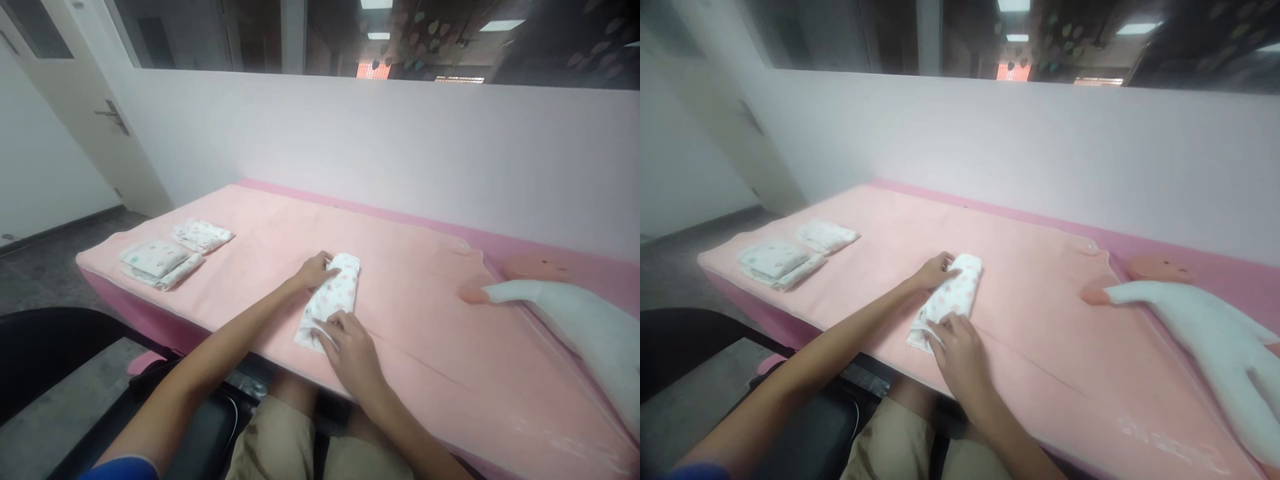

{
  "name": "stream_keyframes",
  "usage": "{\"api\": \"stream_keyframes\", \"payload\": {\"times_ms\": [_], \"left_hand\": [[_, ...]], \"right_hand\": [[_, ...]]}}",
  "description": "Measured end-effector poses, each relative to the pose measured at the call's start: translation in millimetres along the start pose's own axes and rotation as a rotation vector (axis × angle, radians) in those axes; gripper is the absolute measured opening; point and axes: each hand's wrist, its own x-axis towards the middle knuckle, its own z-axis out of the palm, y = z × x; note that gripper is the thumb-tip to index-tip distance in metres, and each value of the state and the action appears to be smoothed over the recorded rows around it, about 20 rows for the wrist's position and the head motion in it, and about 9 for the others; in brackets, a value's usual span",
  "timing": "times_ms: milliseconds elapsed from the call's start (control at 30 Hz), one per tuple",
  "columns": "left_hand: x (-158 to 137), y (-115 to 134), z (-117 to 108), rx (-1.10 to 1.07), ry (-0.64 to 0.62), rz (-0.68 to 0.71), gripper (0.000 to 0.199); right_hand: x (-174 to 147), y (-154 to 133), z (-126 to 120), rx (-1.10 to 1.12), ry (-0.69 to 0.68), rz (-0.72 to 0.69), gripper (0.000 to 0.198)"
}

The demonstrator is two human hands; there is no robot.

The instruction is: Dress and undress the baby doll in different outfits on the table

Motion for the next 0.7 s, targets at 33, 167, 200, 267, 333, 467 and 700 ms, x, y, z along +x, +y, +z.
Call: {"api": "stream_keyframes", "payload": {"times_ms": [33, 167, 200, 267, 333, 467, 700], "left_hand": [[-4, 1, -2, 0.032, 0.02, 0.024, 0.055], [-35, 11, -8, 0.239, 0.192, 0.207, 0.049], [-47, 13, -9, 0.286, 0.223, 0.272, 0.048], [-75, 17, -10, 0.332, 0.2, 0.407, 0.045], [-103, 17, -11, 0.351, 0.091, 0.504, 0.046], [-140, 17, -16, 0.438, -0.028, 0.526, 0.049], [-138, 41, -15, 0.48, -0.075, 0.587, 0.041]], "right_hand": [[-1, -1, 4, -0.037, -0.023, -0.033, 0.024], [-13, -7, 7, -0.069, -0.088, -0.109, 0.029], [-17, -8, 4, -0.043, -0.102, -0.113, 0.031], [-24, -6, -6, 0.032, -0.114, -0.089, 0.033], [-25, 2, -18, 0.095, -0.096, -0.012, 0.031], [0, 41, -44, 0.103, 0.009, 0.218, 0.034], [91, 102, -49, 0.217, -0.248, 0.612, 0.042]]}}
